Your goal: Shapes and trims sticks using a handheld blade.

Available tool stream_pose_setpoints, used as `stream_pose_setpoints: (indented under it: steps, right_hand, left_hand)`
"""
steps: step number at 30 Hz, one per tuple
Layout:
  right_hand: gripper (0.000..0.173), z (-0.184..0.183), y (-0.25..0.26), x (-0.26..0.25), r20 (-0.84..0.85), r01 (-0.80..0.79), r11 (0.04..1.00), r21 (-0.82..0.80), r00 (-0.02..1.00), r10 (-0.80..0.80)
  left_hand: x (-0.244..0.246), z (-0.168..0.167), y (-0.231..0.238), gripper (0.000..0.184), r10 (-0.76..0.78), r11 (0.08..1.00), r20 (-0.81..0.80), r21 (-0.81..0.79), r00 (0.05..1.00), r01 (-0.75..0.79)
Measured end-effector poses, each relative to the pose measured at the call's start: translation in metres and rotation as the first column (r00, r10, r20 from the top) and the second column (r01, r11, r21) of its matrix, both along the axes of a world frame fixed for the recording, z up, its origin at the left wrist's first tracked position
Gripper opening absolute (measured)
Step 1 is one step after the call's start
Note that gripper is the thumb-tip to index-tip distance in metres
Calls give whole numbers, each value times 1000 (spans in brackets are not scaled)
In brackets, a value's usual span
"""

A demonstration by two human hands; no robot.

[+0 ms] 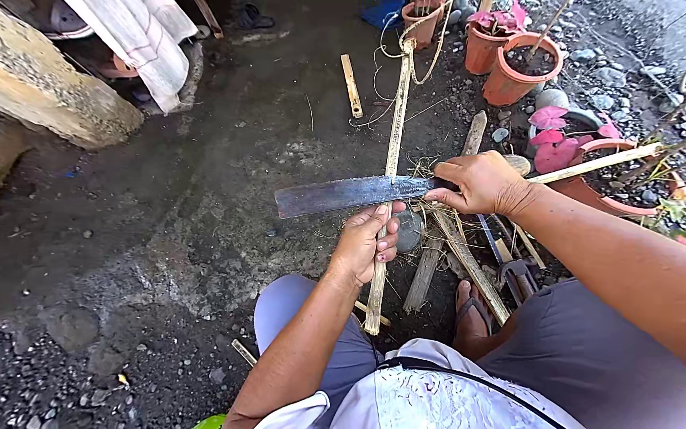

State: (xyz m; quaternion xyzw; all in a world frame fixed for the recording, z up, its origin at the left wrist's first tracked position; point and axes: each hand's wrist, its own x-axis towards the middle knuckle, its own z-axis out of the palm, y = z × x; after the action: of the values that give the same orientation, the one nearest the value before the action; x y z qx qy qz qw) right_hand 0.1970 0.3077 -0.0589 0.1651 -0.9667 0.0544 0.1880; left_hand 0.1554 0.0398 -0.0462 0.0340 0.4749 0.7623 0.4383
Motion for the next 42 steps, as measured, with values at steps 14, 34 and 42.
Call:
stream_pose_setpoints:
  steps: [14, 34, 42]
  right_hand:
    - [71, 7, -3, 3, 133, 191, 982, -3, 973, -189]
    - [76, 22, 33, -1, 233, 396, 918, -25, 895, -380]
    - [76, 23, 59, 3, 304, 492, 870, -18, 832, -464]
  left_hand:
    - [-2, -4, -1, 33, 24, 999, 18, 26, 1000, -25]
    - [3, -1, -3, 34, -77, 997, 68, 33, 995, 75]
    - [5, 2, -11, 35, -158, 988, 67, 11, 985, 157]
